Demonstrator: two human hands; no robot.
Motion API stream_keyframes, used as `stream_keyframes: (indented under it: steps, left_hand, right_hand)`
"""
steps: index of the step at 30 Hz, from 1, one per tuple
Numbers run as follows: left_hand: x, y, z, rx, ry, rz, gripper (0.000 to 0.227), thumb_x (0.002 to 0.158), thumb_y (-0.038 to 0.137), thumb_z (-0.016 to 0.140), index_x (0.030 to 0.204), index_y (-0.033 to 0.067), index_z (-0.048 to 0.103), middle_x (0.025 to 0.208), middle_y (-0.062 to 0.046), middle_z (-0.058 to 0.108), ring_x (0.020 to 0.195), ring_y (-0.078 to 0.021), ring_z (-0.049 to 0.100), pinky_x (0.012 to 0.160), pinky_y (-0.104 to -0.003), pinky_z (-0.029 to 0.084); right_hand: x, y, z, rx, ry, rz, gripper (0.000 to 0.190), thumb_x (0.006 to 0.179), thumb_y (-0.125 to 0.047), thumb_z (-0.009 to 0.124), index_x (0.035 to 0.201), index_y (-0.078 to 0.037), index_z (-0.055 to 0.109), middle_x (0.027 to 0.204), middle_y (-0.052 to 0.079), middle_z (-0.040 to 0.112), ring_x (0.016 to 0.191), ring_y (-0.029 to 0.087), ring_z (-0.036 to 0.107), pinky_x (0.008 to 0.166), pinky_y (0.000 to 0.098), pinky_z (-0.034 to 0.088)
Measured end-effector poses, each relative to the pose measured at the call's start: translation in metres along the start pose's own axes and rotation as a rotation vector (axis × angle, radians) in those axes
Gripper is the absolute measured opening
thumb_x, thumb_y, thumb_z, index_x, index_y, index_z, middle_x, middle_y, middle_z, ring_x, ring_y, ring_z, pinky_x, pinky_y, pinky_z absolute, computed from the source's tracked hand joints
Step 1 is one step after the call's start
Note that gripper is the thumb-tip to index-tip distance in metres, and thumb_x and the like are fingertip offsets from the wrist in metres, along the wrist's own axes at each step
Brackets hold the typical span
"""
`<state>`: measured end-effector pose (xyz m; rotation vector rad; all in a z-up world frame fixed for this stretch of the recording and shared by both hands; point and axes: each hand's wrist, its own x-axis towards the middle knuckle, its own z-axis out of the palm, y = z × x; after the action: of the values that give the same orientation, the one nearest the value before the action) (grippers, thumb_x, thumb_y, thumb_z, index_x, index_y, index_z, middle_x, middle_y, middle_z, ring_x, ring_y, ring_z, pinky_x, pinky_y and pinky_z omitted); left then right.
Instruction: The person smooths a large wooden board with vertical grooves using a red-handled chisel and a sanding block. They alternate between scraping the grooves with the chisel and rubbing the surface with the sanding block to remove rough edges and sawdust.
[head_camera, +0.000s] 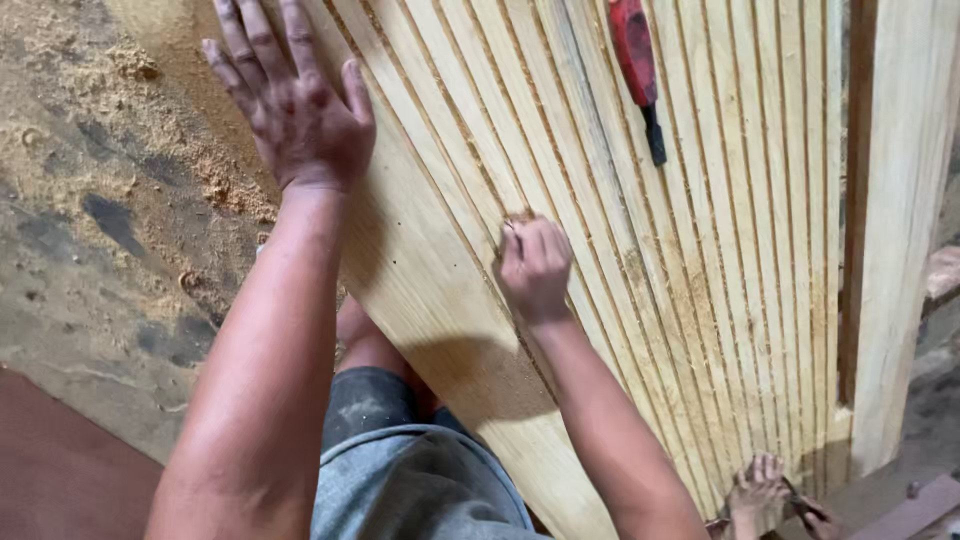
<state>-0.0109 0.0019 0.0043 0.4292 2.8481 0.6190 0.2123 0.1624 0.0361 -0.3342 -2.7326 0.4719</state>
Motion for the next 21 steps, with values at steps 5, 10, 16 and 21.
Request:
stream_keyframes:
  steps: [5,10,16,21]
  left_hand:
    - [-0.004,0.0,0.003,0.003,-0.046,-0.062,0.066,0.113,0.044,0.051,0.165,0.0057,0.035,0.169,-0.026,0.02,0.159,-0.0434,0.011,0.13,-0.062,0.002]
    - [-0.006,0.0,0.004,0.002,-0.045,-0.073,0.07,0.112,0.044,0.052,0.167,0.0057,0.031,0.17,-0.026,0.017,0.16,-0.043,0.01,0.129,-0.062,0.002]
    - [-0.003,-0.001,0.007,0.054,-0.079,-0.076,0.072,0.115,0.046,0.049,0.169,0.0068,0.024,0.172,-0.026,0.011,0.16,-0.0427,0.007,0.128,-0.063,0.001]
    - [-0.008,0.003,0.004,0.04,-0.08,-0.089,0.073,0.112,0.045,0.051,0.168,0.0061,0.027,0.172,-0.026,0.013,0.161,-0.0431,0.007,0.13,-0.062,0.001]
  right_hand:
    - [0.025,0.003,0.027,-0.007,0.028,-0.062,0.009,0.096,-0.004,0.066,0.09,-0.002,0.06,0.087,0.018,0.062,0.086,0.038,0.064,0.081,0.0482,0.053]
    - [0.011,0.012,0.027,0.043,0.012,-0.065,0.008,0.1,-0.004,0.065,0.093,-0.001,0.062,0.091,0.018,0.065,0.086,0.036,0.065,0.082,0.0472,0.054]
    - [0.018,0.002,0.02,-0.006,0.044,-0.092,0.003,0.101,-0.004,0.064,0.099,-0.001,0.064,0.095,0.017,0.066,0.089,0.032,0.066,0.085,0.0453,0.055]
    - [0.052,0.001,0.052,0.018,-0.031,-0.026,0.011,0.1,-0.006,0.069,0.091,-0.004,0.062,0.089,0.015,0.065,0.083,0.033,0.064,0.079,0.0463,0.052]
